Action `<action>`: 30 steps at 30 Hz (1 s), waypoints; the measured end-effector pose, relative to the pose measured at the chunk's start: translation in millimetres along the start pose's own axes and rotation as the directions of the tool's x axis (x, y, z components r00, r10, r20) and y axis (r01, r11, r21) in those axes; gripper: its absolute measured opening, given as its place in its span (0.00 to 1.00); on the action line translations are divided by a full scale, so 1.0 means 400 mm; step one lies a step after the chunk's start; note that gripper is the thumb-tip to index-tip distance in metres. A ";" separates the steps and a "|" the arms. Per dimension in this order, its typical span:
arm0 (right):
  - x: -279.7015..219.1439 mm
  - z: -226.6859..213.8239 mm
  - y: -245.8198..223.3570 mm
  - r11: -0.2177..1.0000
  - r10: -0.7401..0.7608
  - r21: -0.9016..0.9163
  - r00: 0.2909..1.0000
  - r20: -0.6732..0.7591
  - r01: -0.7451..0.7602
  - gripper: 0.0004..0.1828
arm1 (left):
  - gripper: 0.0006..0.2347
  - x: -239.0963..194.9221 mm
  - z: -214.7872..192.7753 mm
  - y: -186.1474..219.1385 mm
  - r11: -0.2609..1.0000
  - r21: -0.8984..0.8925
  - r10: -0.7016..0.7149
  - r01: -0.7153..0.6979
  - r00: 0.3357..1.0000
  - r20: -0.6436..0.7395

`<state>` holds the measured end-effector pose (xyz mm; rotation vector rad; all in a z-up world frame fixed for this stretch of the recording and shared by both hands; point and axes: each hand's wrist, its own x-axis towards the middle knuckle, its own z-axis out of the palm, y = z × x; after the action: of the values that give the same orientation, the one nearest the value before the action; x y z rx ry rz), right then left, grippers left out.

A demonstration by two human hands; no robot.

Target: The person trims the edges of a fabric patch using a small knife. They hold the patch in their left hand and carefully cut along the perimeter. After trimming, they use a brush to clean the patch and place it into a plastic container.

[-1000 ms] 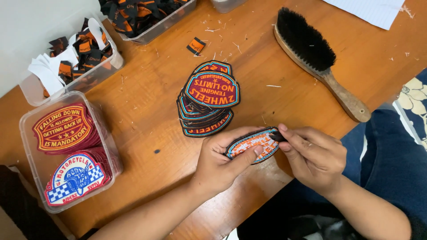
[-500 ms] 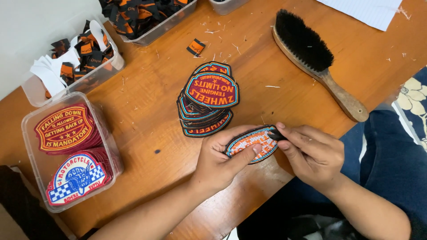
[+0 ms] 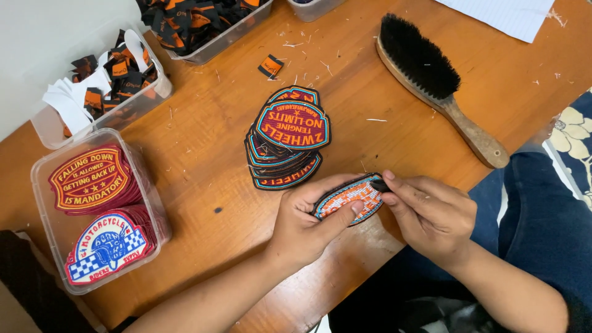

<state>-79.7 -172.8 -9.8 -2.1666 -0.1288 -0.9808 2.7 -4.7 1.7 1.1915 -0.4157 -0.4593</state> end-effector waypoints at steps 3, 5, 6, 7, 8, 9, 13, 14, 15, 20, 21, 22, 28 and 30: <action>0.005 0.002 -0.004 1.000 0.010 0.019 1.000 0.002 -0.010 0.08 | 0.13 0.000 -0.001 -0.005 0.999 0.033 0.013 -0.013 1.000 0.007; 0.004 0.002 -0.003 1.000 0.007 0.019 1.000 0.001 -0.008 0.08 | 0.13 0.001 0.002 0.002 1.000 0.028 0.007 -0.007 1.000 0.002; 0.004 0.003 -0.003 1.000 0.006 0.020 1.000 0.002 -0.006 0.08 | 0.13 0.001 0.003 0.006 1.000 0.023 0.001 -0.001 1.000 -0.005; 0.000 0.001 0.002 1.000 0.006 0.020 1.000 0.000 -0.006 0.08 | 0.13 0.002 0.002 0.000 1.000 0.024 0.001 -0.001 1.000 -0.003; -0.005 0.000 0.006 0.999 0.015 0.030 1.000 0.007 -0.015 0.07 | 0.13 0.002 0.001 -0.005 0.999 0.034 0.005 -0.005 1.000 0.000; -0.010 -0.002 0.011 0.999 0.024 0.039 1.000 0.013 -0.025 0.07 | 0.13 0.002 0.000 -0.010 0.999 0.043 0.009 -0.009 1.000 0.003; -0.012 -0.002 0.005 0.998 0.042 0.041 0.999 -0.009 -0.042 0.06 | 0.13 0.003 0.002 -0.001 0.999 0.044 0.005 -0.005 1.000 0.001; -0.007 -0.003 0.000 0.994 0.097 0.042 0.995 -0.011 -0.097 0.06 | 0.13 0.004 0.001 0.002 1.000 0.011 -0.012 0.012 1.000 -0.008; -0.003 -0.005 -0.006 0.988 0.152 0.042 0.988 -0.012 -0.151 0.06 | 0.14 0.005 0.001 0.006 0.999 -0.022 -0.029 0.028 0.999 -0.016; -0.022 -0.008 0.020 0.972 0.220 0.085 0.975 -0.016 -0.218 0.10 | 0.15 0.004 -0.017 -0.010 0.992 -0.109 -0.070 0.070 0.998 -0.002; -0.031 -0.007 0.031 0.961 0.245 0.129 0.970 0.002 -0.243 0.16 | 0.15 0.004 -0.017 -0.010 0.987 -0.134 -0.085 0.086 0.996 0.015; -0.036 -0.006 0.039 0.962 0.244 0.129 0.970 0.000 -0.242 0.16 | 0.15 0.003 -0.016 -0.007 0.987 -0.133 -0.083 0.085 0.996 0.016; -0.032 -0.010 0.048 0.894 0.405 0.163 0.908 0.105 -0.417 0.12 | 0.11 -0.007 -0.014 -0.018 0.961 -0.221 -0.135 0.169 0.978 0.159; -0.009 -0.018 0.033 0.859 0.483 0.155 0.873 0.072 -0.488 0.05 | 0.11 -0.006 -0.021 -0.024 0.964 -0.202 -0.138 0.173 0.975 0.175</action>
<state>-81.7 -186.3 -17.1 -1.9181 0.3029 -0.6178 4.2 0.4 -10.1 0.9828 -0.3992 -0.7220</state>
